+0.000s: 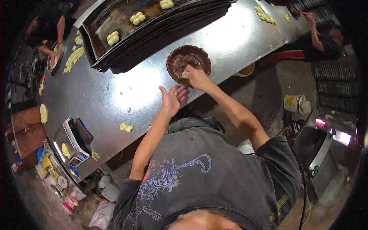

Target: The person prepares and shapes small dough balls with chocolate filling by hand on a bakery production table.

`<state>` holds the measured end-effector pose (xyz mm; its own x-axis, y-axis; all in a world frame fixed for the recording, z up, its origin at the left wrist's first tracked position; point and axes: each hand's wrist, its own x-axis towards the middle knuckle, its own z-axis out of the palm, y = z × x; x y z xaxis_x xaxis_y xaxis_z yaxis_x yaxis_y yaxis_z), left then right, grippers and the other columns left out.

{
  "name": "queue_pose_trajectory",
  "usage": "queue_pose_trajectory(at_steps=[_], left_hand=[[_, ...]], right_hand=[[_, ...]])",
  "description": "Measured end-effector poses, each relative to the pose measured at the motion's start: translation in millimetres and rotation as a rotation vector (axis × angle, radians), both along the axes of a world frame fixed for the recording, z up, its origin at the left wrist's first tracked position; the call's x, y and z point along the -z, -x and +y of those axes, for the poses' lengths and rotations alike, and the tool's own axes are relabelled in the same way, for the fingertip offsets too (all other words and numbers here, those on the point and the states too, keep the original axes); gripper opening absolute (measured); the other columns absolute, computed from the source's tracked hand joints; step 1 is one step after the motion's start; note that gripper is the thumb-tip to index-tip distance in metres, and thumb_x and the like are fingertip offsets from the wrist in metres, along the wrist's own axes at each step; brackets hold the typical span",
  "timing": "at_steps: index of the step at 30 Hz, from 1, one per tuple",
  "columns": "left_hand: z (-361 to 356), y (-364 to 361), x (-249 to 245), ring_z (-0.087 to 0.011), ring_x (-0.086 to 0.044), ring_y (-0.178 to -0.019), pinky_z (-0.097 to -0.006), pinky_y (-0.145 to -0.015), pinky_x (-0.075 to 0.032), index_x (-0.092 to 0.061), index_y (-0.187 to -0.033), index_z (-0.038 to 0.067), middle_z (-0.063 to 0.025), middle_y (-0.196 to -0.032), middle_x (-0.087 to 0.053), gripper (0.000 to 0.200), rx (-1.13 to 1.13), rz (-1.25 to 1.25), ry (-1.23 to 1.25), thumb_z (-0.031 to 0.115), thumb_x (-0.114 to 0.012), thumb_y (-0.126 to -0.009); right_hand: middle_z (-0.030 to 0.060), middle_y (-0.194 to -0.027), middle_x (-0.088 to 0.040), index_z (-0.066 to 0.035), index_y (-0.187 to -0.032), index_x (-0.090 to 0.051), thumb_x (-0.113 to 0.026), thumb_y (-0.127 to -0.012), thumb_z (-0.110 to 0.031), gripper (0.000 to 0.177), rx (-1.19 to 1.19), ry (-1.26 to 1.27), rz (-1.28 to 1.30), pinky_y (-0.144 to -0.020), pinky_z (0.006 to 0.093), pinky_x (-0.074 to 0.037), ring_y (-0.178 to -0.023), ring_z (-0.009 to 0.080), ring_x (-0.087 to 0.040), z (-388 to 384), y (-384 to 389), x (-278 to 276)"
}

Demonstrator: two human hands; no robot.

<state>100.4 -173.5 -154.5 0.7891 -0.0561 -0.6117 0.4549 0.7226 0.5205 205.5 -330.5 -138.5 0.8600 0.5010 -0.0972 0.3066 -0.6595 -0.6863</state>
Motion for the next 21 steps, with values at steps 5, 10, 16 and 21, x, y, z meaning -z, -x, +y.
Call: queue_pose_trajectory(at_steps=[5,10,16,21], left_hand=[[-21,3,28,-0.0249,-0.054,-0.12,-0.0375,-0.106,-0.04,-0.039,-0.147,-0.003,-0.0127,-0.132,-0.054,0.11,-0.129,0.133,0.208,0.088,-0.017,-0.088],[-39,-15,13,-0.0254,-0.057,-0.118,-0.0352,-0.098,-0.045,-0.043,-0.142,-0.001,-0.0113,-0.122,-0.057,0.104,-0.211,0.145,0.184,0.087,-0.024,-0.089],[-17,-40,20,-0.0237,-0.052,-0.127,-0.0346,-0.102,-0.04,-0.039,-0.152,0.011,-0.0093,-0.142,-0.053,0.086,-0.085,0.063,0.106,0.076,-0.034,-0.096],[9,-22,-44,-0.017,-0.056,-0.12,-0.0323,-0.104,-0.042,-0.049,-0.145,0.005,-0.0081,-0.131,-0.061,0.042,-0.116,-0.396,-0.621,0.017,-0.055,-0.106]], right_hand=[[0.0237,-0.102,-0.068,0.0,-0.112,-0.056,-0.055,-0.1,-0.031,0.033,-0.07,0.099,0.136,-0.094,0.0573,-0.037,-0.101,0.0419,-0.065,8,11,8],[0.0125,-0.099,-0.067,0.0,-0.106,-0.061,-0.059,-0.101,-0.037,0.037,0.137,-0.292,0.553,-0.084,0.0391,-0.048,-0.09,0.0216,-0.064,-6,-24,-35],[0.0028,-0.107,-0.066,-0.01,-0.117,-0.06,-0.054,-0.106,-0.033,0.027,0.226,-0.957,0.969,-0.084,0.0314,-0.051,-0.097,0.0131,-0.062,-16,-38,-85],[0.0068,-0.125,-0.062,-0.009,-0.131,-0.052,-0.057,-0.102,-0.024,0.033,0.083,-1.29,1.2,-0.101,0.0381,-0.047,-0.116,0.0185,-0.06,15,-12,-101]])
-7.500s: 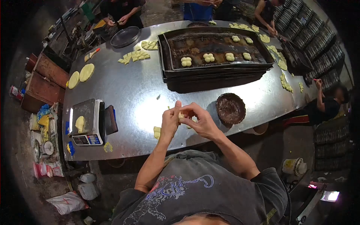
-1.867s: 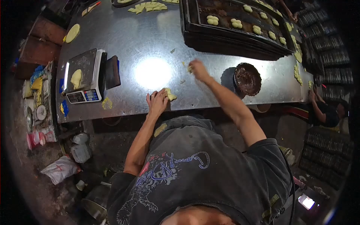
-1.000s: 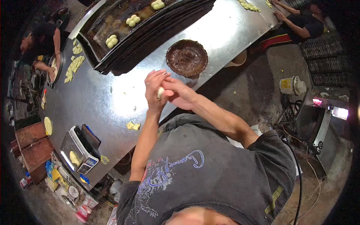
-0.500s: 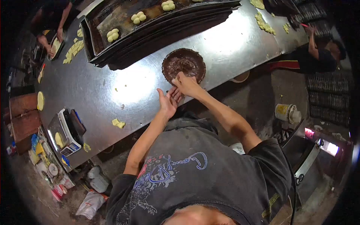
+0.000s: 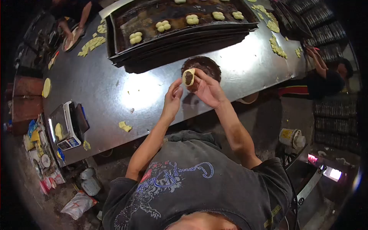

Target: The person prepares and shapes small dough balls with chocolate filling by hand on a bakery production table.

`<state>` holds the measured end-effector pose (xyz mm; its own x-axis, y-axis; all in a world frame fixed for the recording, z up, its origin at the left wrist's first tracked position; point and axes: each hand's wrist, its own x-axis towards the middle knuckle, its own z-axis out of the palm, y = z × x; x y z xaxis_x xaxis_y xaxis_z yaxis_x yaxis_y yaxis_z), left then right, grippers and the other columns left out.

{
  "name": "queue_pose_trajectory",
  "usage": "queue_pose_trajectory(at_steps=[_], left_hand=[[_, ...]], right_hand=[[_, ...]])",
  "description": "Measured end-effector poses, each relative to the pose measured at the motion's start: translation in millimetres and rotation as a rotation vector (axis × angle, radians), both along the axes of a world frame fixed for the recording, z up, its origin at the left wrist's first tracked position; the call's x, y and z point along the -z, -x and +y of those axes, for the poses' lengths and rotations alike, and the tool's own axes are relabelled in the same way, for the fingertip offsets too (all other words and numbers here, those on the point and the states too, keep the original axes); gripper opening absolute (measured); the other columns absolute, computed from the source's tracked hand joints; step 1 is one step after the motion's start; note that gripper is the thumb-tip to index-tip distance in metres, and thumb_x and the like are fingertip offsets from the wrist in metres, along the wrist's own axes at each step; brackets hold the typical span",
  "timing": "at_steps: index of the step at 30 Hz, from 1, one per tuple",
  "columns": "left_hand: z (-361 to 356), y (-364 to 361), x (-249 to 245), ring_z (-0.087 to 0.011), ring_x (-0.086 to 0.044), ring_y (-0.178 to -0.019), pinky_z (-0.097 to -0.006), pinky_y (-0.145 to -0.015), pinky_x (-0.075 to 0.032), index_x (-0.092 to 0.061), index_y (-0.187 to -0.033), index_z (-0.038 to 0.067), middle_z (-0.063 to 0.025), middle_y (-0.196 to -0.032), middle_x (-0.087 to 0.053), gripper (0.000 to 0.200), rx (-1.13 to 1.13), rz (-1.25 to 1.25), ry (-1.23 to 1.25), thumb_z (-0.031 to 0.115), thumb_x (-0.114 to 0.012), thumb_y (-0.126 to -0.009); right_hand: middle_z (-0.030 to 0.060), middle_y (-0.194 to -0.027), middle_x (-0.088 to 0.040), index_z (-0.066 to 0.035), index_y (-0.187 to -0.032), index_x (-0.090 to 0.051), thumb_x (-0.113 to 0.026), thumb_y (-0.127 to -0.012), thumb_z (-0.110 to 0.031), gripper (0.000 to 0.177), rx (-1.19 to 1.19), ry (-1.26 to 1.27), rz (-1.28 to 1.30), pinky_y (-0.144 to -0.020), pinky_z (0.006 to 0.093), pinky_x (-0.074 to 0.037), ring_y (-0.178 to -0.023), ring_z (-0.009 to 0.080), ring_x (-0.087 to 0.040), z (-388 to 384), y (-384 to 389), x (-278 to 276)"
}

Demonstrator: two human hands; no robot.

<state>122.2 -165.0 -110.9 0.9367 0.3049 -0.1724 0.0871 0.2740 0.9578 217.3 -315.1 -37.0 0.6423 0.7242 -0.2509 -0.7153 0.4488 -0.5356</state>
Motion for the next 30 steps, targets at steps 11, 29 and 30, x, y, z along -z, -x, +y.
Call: queue_pose_trajectory(at_steps=[11,29,30], left_hand=[[117,92,-115,-0.0111,-0.061,-0.1,-0.027,-0.086,-0.049,-0.065,-0.126,0.0,-0.0049,-0.112,-0.068,0.029,-0.399,-0.087,-0.239,0.016,-0.062,-0.102],[196,129,-127,-0.0053,-0.05,-0.072,-0.0223,-0.063,-0.04,-0.071,-0.098,0.002,0.0018,-0.082,-0.06,0.04,-0.371,-0.171,-0.048,0.04,-0.062,-0.102],[195,124,-136,-0.0053,-0.05,-0.072,-0.0223,-0.062,-0.04,-0.072,-0.099,0.002,0.0017,-0.08,-0.06,0.042,-0.292,-0.128,0.025,0.042,-0.06,-0.102]], right_hand=[[0.0083,-0.123,-0.064,-0.001,-0.13,-0.057,-0.07,-0.091,0.0,0.041,0.015,0.074,-0.469,-0.097,0.0279,-0.052,-0.109,0.0137,-0.062,163,91,-45],[0.0039,-0.097,-0.06,-0.003,-0.104,-0.069,-0.074,-0.091,-0.007,0.015,0.09,0.422,-1.331,-0.073,0.0282,-0.047,-0.086,0.0114,-0.055,225,149,-85],[0.0041,-0.095,-0.061,-0.003,-0.103,-0.068,-0.074,-0.09,-0.006,0.014,0.112,0.423,-1.394,-0.073,0.0285,-0.047,-0.085,0.0117,-0.056,223,150,-90]])
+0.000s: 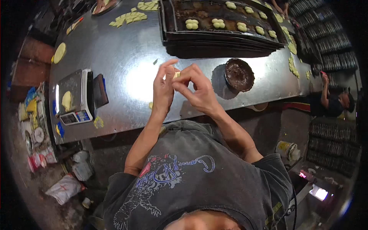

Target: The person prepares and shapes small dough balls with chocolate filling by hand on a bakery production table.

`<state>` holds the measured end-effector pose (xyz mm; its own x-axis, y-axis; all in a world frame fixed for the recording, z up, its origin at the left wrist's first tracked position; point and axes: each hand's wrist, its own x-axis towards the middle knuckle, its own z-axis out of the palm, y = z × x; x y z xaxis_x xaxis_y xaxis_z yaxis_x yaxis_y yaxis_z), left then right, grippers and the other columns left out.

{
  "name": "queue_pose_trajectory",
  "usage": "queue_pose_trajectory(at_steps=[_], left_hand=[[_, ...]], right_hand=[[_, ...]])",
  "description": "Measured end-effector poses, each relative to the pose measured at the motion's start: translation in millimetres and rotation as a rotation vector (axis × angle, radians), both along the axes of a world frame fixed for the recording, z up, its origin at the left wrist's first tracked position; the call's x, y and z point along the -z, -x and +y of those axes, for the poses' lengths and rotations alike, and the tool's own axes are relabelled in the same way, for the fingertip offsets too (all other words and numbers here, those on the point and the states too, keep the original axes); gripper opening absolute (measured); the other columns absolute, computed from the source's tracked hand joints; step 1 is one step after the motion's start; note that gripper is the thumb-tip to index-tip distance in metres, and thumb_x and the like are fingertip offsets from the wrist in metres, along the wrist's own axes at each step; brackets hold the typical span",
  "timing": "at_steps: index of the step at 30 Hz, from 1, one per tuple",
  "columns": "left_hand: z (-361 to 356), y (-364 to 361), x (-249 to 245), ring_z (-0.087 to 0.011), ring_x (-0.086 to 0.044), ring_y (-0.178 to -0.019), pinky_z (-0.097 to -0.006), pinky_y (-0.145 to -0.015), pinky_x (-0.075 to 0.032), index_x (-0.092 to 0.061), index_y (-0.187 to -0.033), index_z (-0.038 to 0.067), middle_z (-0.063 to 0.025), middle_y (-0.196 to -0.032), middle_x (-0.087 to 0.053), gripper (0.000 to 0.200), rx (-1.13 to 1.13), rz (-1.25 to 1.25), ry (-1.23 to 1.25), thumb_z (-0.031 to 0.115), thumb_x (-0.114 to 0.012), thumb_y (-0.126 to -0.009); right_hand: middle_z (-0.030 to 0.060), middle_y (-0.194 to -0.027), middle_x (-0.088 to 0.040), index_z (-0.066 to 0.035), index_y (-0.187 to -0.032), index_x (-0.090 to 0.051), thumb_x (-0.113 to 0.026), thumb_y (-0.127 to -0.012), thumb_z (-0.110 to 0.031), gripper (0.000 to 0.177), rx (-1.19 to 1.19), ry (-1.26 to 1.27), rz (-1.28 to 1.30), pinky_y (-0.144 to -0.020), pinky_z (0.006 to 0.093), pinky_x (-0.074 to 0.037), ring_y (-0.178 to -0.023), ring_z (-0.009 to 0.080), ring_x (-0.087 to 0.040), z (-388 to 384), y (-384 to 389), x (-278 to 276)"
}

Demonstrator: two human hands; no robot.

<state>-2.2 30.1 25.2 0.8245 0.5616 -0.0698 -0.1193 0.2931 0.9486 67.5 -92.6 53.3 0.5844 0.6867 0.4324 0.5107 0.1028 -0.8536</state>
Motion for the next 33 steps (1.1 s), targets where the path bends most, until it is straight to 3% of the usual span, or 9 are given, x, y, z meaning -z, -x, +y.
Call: queue_pose_trajectory(at_steps=[2,6,13,17,21,26,28,31,33], left_hand=[[2,-6,3,-0.0053,-0.052,-0.07,-0.021,-0.059,-0.04,-0.074,-0.104,0.0,-0.0001,-0.081,-0.064,0.05,0.165,0.162,0.009,0.046,-0.054,-0.104],[-10,-13,-12,-0.0064,-0.055,-0.073,-0.0209,-0.06,-0.042,-0.074,-0.112,0.001,-0.004,-0.091,-0.064,0.038,0.205,-0.013,-0.29,0.035,-0.059,-0.104],[-42,-31,-1,-0.0093,-0.055,-0.084,-0.0227,-0.069,-0.05,-0.067,-0.131,0.007,-0.0049,-0.114,-0.053,0.035,0.149,-0.171,-0.538,0.027,-0.06,-0.104],[-56,-40,-9,-0.0074,-0.055,-0.082,-0.0211,-0.068,-0.048,-0.057,-0.142,0.008,-0.0044,-0.115,-0.053,0.044,0.187,-0.093,-0.409,0.025,-0.062,-0.102],[-63,-50,-5,-0.0033,-0.05,-0.063,-0.0196,-0.052,-0.041,-0.067,-0.109,0.005,0.0,-0.084,-0.06,0.032,0.082,-0.147,-0.107,0.034,-0.054,-0.106],[-79,-52,-11,-0.005,-0.049,-0.053,-0.02,-0.048,-0.037,-0.063,-0.087,0.004,0.0007,-0.063,-0.056,0.079,0.096,0.036,-0.168,0.067,-0.018,-0.104],[-83,-50,-9,-0.0087,-0.055,-0.061,-0.0224,-0.052,-0.041,-0.067,-0.097,0.003,-0.0032,-0.079,-0.063,0.095,0.127,0.026,-0.1,0.075,-0.006,-0.098],[-87,-47,-3,-0.0144,-0.064,-0.082,-0.028,-0.069,-0.051,-0.068,-0.111,0.003,-0.0088,-0.103,-0.069,0.103,0.147,-0.063,-0.037,0.079,0.0,-0.093],[-88,-46,-2,-0.017,-0.066,-0.094,-0.0314,-0.081,-0.053,-0.067,-0.117,0.003,-0.0108,-0.111,-0.069,0.106,0.124,-0.074,-0.005,0.08,0.002,-0.092]], right_hand=[[0.0035,-0.09,-0.064,-0.001,-0.102,-0.065,-0.074,-0.09,-0.005,0.015,0.032,-0.024,-0.039,-0.07,0.0292,-0.048,-0.08,0.0103,-0.056,-7,1,-6],[0.0018,-0.085,-0.064,-0.001,-0.102,-0.063,-0.075,-0.092,-0.013,0.02,0.07,0.152,0.55,-0.076,0.025,-0.052,-0.087,0.0076,-0.06,-37,-20,-5],[0.0022,-0.092,-0.066,0.0,-0.103,-0.064,-0.075,-0.093,-0.013,0.02,0.072,-0.194,0.728,-0.074,0.0239,-0.053,-0.087,0.0078,-0.063,-49,-49,14],[0.0039,-0.097,-0.066,-0.001,-0.1,-0.068,-0.073,-0.093,-0.011,0.013,0.268,-0.075,0.488,-0.072,0.0243,-0.052,-0.085,0.0085,-0.063,-53,-47,7],[0.007,-0.096,-0.065,-0.003,-0.112,-0.07,-0.075,-0.088,-0.007,0.024,0.244,-0.142,0.022,-0.073,0.028,-0.05,-0.083,0.0143,-0.059,-55,-40,-2],[0.0056,-0.098,-0.053,-0.004,-0.105,-0.07,-0.081,-0.083,-0.011,0.025,0.355,-0.014,-0.404,-0.075,0.0332,-0.049,-0.085,0.022,-0.056,-65,-51,7],[0.0056,-0.1,-0.051,-0.006,-0.102,-0.067,-0.081,-0.084,-0.016,0.026,0.324,0.014,-0.319,-0.074,0.0296,-0.051,-0.092,0.0215,-0.054,-62,-65,10],[0.0066,-0.111,-0.052,-0.006,-0.109,-0.057,-0.081,-0.085,-0.024,0.038,0.056,0.041,0.539,-0.068,0.024,-0.054,-0.098,0.0176,-0.057,-60,-67,3],[0.0067,-0.113,-0.054,-0.005,-0.115,-0.053,-0.081,-0.086,-0.024,0.043,-0.109,0.042,0.775,-0.063,0.0227,-0.055,-0.097,0.0155,-0.059,-53,-81,13]])
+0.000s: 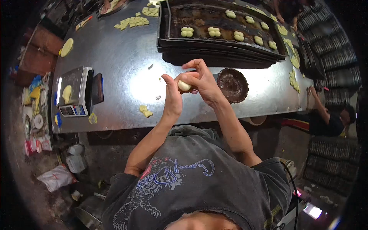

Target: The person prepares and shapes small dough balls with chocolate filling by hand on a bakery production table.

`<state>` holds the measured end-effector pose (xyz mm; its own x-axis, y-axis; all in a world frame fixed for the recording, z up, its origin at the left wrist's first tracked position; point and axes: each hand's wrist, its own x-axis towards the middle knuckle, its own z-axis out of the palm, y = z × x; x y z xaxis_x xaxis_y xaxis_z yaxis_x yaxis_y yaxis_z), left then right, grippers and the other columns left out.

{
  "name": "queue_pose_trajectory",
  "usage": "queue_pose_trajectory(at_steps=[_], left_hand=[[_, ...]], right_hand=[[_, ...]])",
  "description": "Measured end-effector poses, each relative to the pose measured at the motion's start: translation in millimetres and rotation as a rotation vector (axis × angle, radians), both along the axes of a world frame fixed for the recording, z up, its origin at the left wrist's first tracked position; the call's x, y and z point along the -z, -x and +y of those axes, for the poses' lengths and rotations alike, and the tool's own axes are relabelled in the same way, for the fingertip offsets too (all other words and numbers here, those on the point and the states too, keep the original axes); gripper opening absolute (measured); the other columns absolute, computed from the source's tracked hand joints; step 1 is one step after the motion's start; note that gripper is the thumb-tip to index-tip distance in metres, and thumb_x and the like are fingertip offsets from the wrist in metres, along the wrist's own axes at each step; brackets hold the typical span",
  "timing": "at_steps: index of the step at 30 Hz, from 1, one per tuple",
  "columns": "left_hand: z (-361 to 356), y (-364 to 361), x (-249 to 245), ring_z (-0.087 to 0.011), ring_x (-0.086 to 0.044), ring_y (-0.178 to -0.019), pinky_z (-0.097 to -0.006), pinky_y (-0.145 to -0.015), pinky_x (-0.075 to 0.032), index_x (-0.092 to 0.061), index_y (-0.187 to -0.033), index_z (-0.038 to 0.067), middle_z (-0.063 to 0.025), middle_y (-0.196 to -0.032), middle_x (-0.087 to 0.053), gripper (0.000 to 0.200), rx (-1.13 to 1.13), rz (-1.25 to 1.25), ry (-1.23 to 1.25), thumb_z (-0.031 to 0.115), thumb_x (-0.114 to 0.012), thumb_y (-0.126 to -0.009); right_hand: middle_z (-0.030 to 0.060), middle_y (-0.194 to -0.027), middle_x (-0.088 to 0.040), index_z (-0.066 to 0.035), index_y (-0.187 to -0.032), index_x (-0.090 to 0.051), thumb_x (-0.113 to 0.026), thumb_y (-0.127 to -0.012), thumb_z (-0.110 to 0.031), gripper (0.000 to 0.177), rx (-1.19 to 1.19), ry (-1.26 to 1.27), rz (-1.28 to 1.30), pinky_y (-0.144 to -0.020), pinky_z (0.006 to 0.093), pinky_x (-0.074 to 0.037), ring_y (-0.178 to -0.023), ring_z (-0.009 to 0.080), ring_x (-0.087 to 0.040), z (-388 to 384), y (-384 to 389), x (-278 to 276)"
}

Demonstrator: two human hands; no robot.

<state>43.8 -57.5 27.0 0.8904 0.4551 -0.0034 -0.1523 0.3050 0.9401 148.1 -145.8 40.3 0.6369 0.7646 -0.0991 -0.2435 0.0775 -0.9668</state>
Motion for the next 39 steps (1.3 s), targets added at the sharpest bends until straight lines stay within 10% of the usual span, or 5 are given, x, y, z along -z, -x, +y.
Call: queue_pose_trajectory(at_steps=[5,11,17,27,39], left_hand=[[9,14,20,-0.0178,-0.067,-0.105,-0.0345,-0.1,-0.05,-0.059,-0.129,-0.001,-0.0106,-0.117,-0.068,0.108,0.009,0.093,0.269,0.081,0.0,-0.091],[32,48,34,-0.0177,-0.066,-0.11,-0.0317,-0.101,-0.049,-0.044,-0.146,-0.003,-0.0146,-0.128,-0.066,0.1,0.088,0.033,0.46,0.078,-0.014,-0.096],[62,118,104,-0.0244,-0.065,-0.113,-0.0372,-0.1,-0.048,-0.026,-0.156,0.0,-0.0164,-0.133,-0.062,0.073,-0.079,0.556,-0.001,0.05,-0.046,-0.105],[150,196,194,-0.0343,-0.064,-0.117,-0.0418,-0.1,-0.048,-0.066,-0.126,0.005,-0.0191,-0.113,-0.072,0.037,-0.262,0.675,-0.369,0.026,-0.048,-0.102],[160,182,221,-0.0556,-0.034,-0.14,-0.0766,-0.109,0.013,-0.064,-0.132,0.024,-0.0152,-0.106,-0.074,0.04,0.385,0.812,-1.169,0.043,-0.045,-0.103]], right_hand=[[0.0075,-0.086,-0.069,0.0,-0.091,-0.07,-0.068,-0.097,-0.017,0.018,0.039,0.241,-0.202,-0.067,0.0248,-0.053,-0.078,0.0122,-0.065,20,2,8],[0.0139,-0.117,-0.066,-0.005,-0.115,-0.069,-0.069,-0.091,-0.01,0.024,0.036,-0.022,-0.991,-0.081,0.037,-0.054,-0.102,0.0284,-0.064,13,34,36],[0.0185,-0.123,-0.06,-0.004,-0.12,-0.065,-0.071,-0.089,-0.012,0.033,0.166,0.415,-1.203,-0.095,0.0455,-0.046,-0.112,0.0368,-0.057,-2,34,154],[0.0185,-0.106,-0.061,-0.002,-0.111,-0.067,-0.065,-0.091,-0.012,0.023,-0.458,0.215,-0.989,-0.086,0.0439,-0.047,-0.099,0.035,-0.059,92,142,245],[0.0079,-0.1,-0.06,-0.003,-0.104,-0.072,-0.068,-0.095,-0.024,0.023,-0.922,0.385,-0.346,-0.082,0.035,-0.049,-0.093,0.0209,-0.059,74,108,123]])
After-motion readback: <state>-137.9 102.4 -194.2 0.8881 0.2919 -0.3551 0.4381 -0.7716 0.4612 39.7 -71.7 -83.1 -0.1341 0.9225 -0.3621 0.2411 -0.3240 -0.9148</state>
